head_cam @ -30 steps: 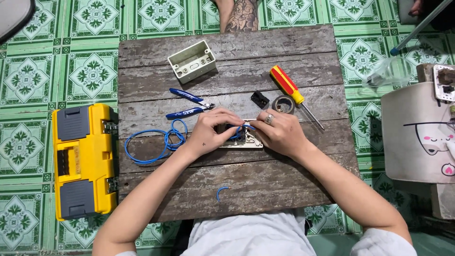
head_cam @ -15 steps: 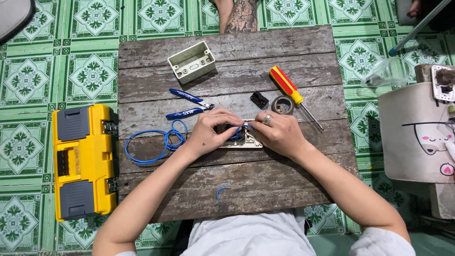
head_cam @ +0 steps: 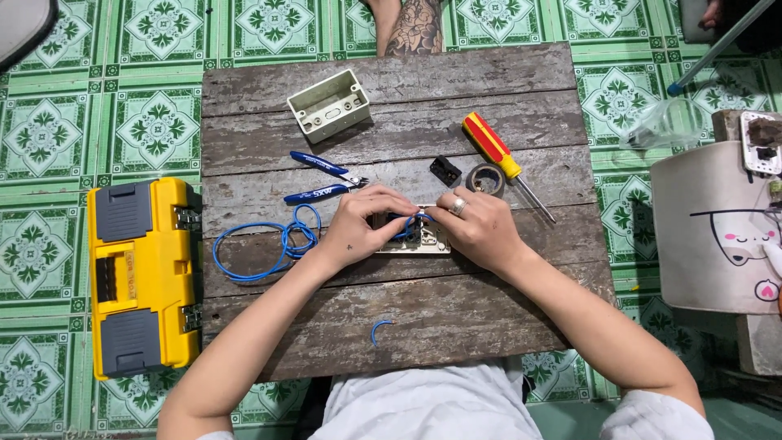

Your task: The person connects blue and green wires to terminals inside a small electrical box, then uses a screwdriver to tighten the terminal screws. The person also handles a black plastic cover and a roll of electrical tape.

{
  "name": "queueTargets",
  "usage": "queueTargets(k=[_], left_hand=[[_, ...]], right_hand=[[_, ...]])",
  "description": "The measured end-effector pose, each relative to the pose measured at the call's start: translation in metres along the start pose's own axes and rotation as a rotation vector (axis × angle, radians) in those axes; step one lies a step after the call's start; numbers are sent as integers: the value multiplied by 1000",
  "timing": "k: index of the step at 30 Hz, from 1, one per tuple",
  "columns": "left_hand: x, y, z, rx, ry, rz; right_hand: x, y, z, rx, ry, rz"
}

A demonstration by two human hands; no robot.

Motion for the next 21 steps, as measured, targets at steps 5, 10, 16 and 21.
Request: queueTargets(k=[5, 10, 16, 21], left_hand=[[0, 1, -1, 2, -1, 0], [-1, -2, -1, -3, -2, -1], [-1, -4, 0, -19, 14, -1], [-1, -4, 0, -14, 17, -5]], right_hand=[[0, 1, 2, 32, -21, 20], [3, 1, -1, 63, -22, 66], [4, -2, -4, 83, -12, 135], [5, -2, -6, 84, -4, 139]])
Point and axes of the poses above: each hand's wrist, its own z-axis towards the middle knuckle, its own x-axis out of the palm, y = z × x, the point moved 4 cm from there along z, towards the middle knuckle, and after that the axes turned 13 degrees about -x, right-handed, at the moved point
